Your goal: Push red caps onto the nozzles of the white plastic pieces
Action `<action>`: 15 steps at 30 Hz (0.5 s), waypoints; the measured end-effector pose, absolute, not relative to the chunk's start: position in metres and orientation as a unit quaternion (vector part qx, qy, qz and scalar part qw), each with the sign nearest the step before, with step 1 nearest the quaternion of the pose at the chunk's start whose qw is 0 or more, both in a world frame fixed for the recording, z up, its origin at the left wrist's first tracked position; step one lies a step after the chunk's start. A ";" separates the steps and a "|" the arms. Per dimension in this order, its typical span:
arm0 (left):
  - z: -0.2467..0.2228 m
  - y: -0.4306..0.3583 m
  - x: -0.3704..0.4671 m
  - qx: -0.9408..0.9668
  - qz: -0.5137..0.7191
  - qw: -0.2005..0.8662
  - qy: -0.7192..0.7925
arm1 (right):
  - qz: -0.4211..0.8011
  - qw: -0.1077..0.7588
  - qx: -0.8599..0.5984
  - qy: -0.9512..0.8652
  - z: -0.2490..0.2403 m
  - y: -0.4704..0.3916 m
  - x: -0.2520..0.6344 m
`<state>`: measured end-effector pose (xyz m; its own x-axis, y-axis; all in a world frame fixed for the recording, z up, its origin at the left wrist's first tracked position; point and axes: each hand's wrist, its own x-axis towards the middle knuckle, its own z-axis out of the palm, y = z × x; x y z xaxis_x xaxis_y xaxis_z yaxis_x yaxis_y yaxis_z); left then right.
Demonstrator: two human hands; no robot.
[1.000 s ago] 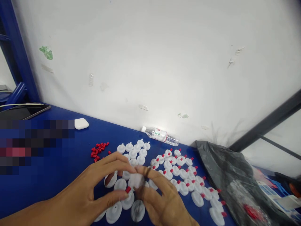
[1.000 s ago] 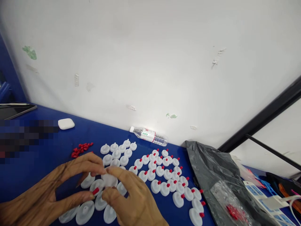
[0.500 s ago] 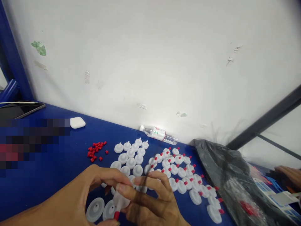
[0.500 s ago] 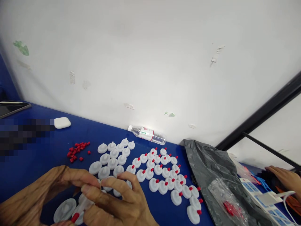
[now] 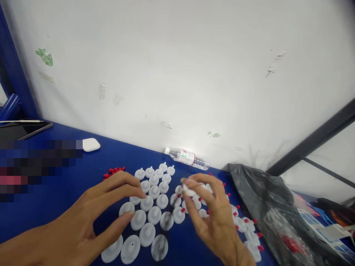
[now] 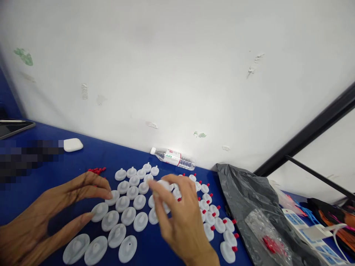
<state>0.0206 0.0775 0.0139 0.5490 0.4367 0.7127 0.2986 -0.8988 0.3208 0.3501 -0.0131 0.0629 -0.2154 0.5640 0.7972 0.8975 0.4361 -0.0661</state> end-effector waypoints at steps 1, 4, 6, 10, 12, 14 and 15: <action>0.019 0.085 0.022 0.884 0.430 0.054 0.173 | -0.203 0.387 -0.507 -0.743 0.064 -0.011 0.359; 0.025 0.097 0.027 0.891 0.441 0.008 0.112 | -0.160 0.358 -0.520 -0.759 0.067 -0.009 0.381; 0.022 0.098 0.029 0.892 0.439 0.014 0.109 | -0.129 0.342 -0.516 -0.774 0.071 -0.013 0.389; 0.014 0.093 0.030 0.883 0.444 0.043 0.148 | 0.003 0.255 -0.584 -0.771 0.082 -0.028 0.397; 0.012 0.093 0.030 0.872 0.451 0.059 0.181 | 0.097 0.202 -0.633 -0.741 0.083 -0.035 0.398; 0.011 0.094 0.030 0.863 0.461 0.057 0.200 | 0.177 0.175 -0.663 -0.706 0.081 -0.040 0.398; 0.010 0.095 0.030 0.860 0.465 0.050 0.205 | 0.208 0.168 -0.671 -0.692 0.079 -0.040 0.397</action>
